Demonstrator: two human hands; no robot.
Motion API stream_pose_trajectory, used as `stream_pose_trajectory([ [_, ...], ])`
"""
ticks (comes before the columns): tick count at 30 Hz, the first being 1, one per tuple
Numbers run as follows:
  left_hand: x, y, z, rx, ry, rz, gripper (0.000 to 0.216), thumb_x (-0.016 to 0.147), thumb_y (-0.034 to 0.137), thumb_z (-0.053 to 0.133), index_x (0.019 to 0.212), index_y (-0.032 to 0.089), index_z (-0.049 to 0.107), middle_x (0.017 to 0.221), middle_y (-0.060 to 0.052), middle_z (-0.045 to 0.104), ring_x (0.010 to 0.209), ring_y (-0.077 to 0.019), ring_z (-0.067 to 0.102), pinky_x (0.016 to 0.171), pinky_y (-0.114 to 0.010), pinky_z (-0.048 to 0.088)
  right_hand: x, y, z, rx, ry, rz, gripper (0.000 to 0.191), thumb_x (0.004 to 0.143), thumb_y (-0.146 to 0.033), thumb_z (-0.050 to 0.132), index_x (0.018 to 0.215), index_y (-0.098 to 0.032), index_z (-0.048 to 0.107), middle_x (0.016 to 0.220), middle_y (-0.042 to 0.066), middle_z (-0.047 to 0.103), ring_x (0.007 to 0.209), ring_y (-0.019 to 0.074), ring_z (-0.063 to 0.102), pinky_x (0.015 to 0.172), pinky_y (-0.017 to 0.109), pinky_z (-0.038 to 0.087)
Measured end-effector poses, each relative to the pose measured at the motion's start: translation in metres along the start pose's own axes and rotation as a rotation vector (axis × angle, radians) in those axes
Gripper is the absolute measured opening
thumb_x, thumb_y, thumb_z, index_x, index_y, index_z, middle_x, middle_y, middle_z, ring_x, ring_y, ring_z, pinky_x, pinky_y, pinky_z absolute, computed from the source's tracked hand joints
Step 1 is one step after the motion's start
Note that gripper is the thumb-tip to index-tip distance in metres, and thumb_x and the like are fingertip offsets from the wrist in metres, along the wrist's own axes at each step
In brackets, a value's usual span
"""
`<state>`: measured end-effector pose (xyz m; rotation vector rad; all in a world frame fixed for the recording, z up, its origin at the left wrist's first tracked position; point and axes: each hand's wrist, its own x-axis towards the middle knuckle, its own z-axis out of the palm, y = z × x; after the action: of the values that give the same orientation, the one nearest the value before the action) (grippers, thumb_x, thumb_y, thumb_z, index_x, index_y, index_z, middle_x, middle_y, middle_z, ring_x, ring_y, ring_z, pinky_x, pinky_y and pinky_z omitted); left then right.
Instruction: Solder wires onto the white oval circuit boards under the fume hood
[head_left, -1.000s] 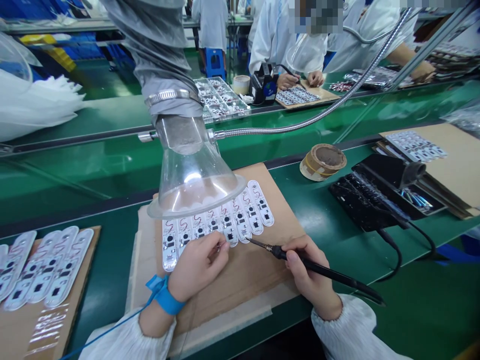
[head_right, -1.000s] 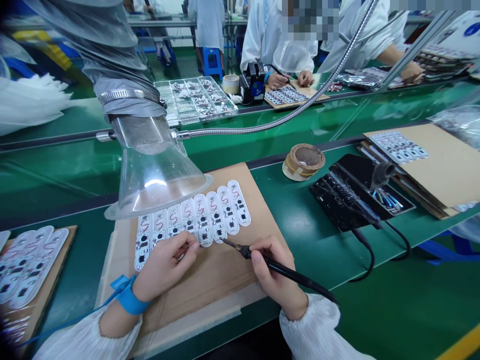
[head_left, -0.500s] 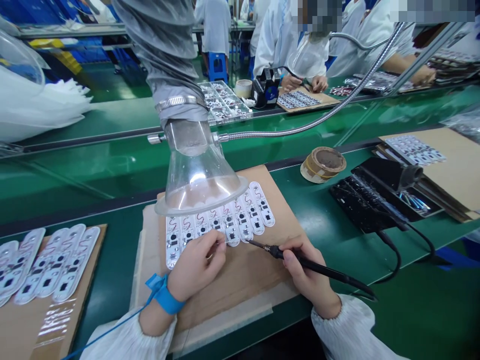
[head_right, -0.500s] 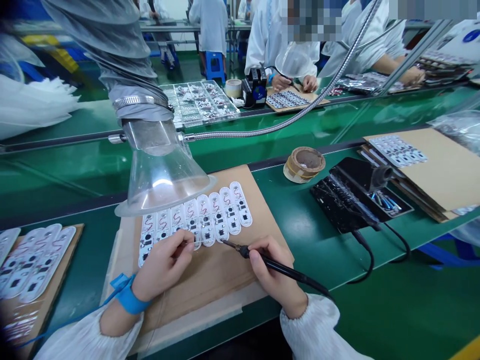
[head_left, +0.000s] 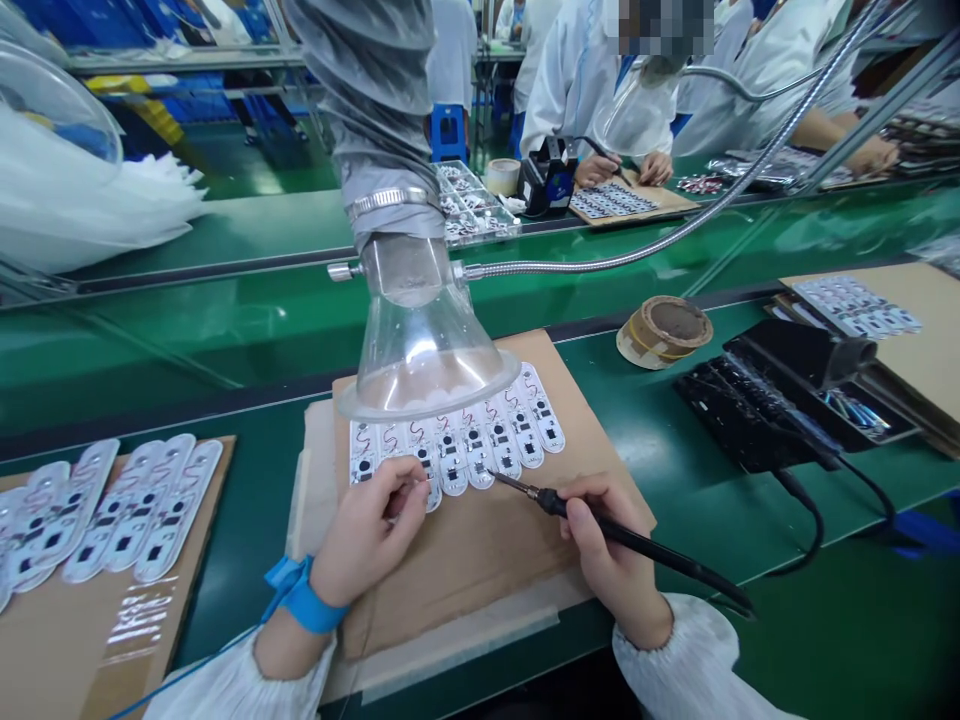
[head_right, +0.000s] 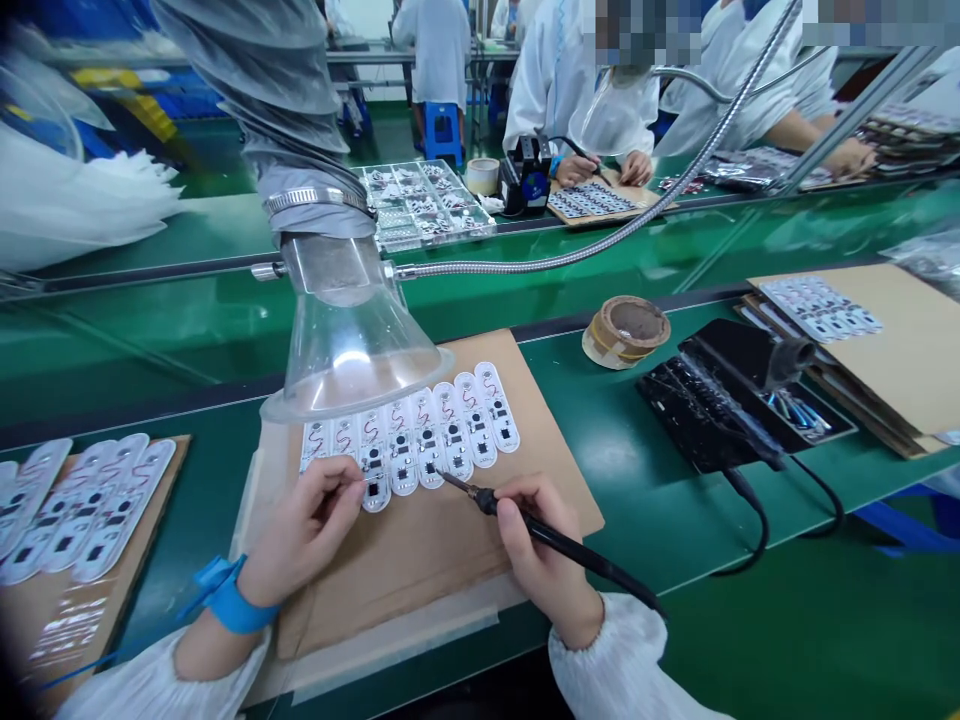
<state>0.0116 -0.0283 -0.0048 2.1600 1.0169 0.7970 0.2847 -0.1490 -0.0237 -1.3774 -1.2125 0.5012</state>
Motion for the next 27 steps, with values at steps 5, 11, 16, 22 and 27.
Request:
stream_pose_trajectory([
  [5,0.006,0.007,0.003,0.025,0.0,0.081,0.015,0.109,0.017,0.054,0.102,0.024,0.064,0.082,0.0,0.071,0.065,-0.0156,0.061,0.062,-0.028,0.048,0.001,0.002,-0.002,0.001,0.03,0.005,0.025,0.118,-0.041,0.067,0.099,-0.026,0.073,0.075,-0.001,0.068,0.054,0.0156,0.061,0.052,0.026,0.05],
  [11,0.01,0.011,0.01,-0.003,0.015,0.165,0.017,0.11,0.009,0.057,0.106,0.024,0.063,0.09,0.0,0.068,0.082,-0.0186,0.062,0.077,-0.031,0.052,0.0,-0.001,-0.002,-0.022,0.017,0.007,0.027,0.119,-0.039,0.066,0.096,-0.025,0.071,0.072,-0.002,0.065,0.053,0.015,0.058,0.051,0.025,0.047],
  [16,0.011,0.011,0.012,-0.011,0.003,0.161,0.018,0.11,0.007,0.058,0.108,0.024,0.063,0.093,-0.001,0.069,0.084,-0.0191,0.062,0.078,-0.031,0.051,0.001,0.0,-0.002,-0.045,0.007,0.007,0.027,0.119,-0.038,0.065,0.096,-0.025,0.07,0.073,-0.002,0.067,0.054,0.0145,0.058,0.051,0.025,0.046],
  [22,0.013,0.011,0.014,-0.001,-0.014,0.176,0.015,0.111,0.009,0.059,0.109,0.023,0.066,0.095,-0.002,0.073,0.086,-0.0203,0.063,0.077,-0.032,0.051,0.001,0.001,-0.002,-0.059,0.001,0.008,0.025,0.118,-0.035,0.065,0.095,-0.025,0.069,0.075,-0.003,0.068,0.055,0.0139,0.06,0.052,0.024,0.047],
  [27,0.012,0.011,0.014,0.005,-0.013,0.175,0.014,0.111,0.01,0.059,0.109,0.023,0.065,0.093,-0.002,0.072,0.084,-0.0202,0.063,0.077,-0.032,0.051,0.002,-0.001,-0.001,-0.02,0.01,0.002,0.026,0.119,-0.037,0.064,0.097,-0.025,0.07,0.078,-0.002,0.068,0.054,0.0133,0.06,0.05,0.024,0.048],
])
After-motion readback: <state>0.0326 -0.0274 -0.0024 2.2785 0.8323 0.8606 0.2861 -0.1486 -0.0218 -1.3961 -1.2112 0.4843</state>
